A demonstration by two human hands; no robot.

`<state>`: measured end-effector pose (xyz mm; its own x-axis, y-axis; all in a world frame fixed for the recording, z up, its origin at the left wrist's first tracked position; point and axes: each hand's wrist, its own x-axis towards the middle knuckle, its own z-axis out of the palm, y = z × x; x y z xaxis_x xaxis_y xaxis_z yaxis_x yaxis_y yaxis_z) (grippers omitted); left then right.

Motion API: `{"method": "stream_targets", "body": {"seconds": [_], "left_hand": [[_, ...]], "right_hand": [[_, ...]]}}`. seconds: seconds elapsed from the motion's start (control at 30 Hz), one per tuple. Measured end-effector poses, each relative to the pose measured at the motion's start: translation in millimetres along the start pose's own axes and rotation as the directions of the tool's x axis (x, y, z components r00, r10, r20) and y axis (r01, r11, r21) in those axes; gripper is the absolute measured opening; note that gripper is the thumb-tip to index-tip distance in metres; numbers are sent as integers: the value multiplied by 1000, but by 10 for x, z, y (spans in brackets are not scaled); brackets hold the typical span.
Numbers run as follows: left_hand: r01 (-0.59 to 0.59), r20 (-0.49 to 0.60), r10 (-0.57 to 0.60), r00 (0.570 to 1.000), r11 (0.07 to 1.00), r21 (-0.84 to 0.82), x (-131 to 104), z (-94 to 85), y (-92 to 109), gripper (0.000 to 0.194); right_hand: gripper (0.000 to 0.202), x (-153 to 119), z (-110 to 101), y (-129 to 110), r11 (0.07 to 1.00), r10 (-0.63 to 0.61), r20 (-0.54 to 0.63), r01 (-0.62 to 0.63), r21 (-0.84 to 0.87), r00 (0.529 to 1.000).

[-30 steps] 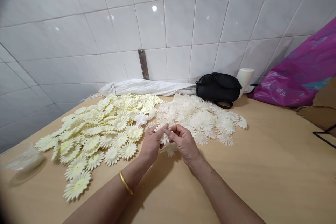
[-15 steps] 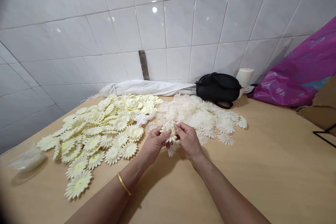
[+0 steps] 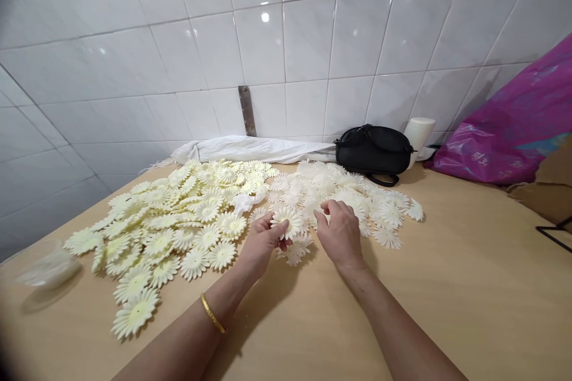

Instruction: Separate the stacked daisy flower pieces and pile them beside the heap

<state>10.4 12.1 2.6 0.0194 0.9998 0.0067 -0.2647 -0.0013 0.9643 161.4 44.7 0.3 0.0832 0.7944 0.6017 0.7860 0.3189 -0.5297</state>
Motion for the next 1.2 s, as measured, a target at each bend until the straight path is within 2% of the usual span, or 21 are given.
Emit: {"method": "stream_targets", "body": {"seconds": [0.07,0.17,0.23,0.37,0.47,0.63,0.73,0.8,0.87,0.93,0.97,1.07,1.2], "left_hand": [[-8,0,8,1000,1000,22,6,1,-11,24],[-27,18,27,999,999,16,-2,19,-13,25],[-31,26,32,999,999,-8,-13,34,1,26],[17,-7,-17,1000,1000,-26,-12,40,20,31],[43,-32,-43,999,999,7,16,20,1,40],[41,61,-45,997,997,61,21,25,-35,48],[58,62,-62,996,996,72,-7,50,-25,52],[65,56,-69,996,995,76,-17,50,-14,54],[59,62,-65,996,994,93,-17,37,-9,53],[36,42,-43,998,990,138,-12,18,-8,51],[24,16,-27,1000,985,172,-11,10,-7,50],[-56,-102,87,991,960,273,-16,-2,9,45],[-179,-180,242,953,934,308,-43,6,55,31]], "right_hand": [[12,-13,-6,-43,999,-28,-10,28,45,1000],[17,-35,-51,-152,971,27,36,-35,237,999],[19,-43,-79,-209,922,73,120,-113,369,990],[25,-45,-81,-256,785,82,307,-251,566,948],[30,-49,-72,-273,689,97,403,-354,633,910],[33,-100,-75,-334,629,39,526,-430,648,850],[33,-133,-43,-356,548,19,582,-495,674,813],[31,-120,-18,-332,467,77,562,-528,710,824],[29,-73,-10,-275,388,239,469,-527,756,850],[30,-10,-25,-212,330,405,373,-513,792,835],[32,17,-37,-189,305,444,359,-515,801,821],[31,44,-67,-181,274,410,421,-549,789,809],[30,-29,-51,-264,318,274,487,-556,768,829]]}}
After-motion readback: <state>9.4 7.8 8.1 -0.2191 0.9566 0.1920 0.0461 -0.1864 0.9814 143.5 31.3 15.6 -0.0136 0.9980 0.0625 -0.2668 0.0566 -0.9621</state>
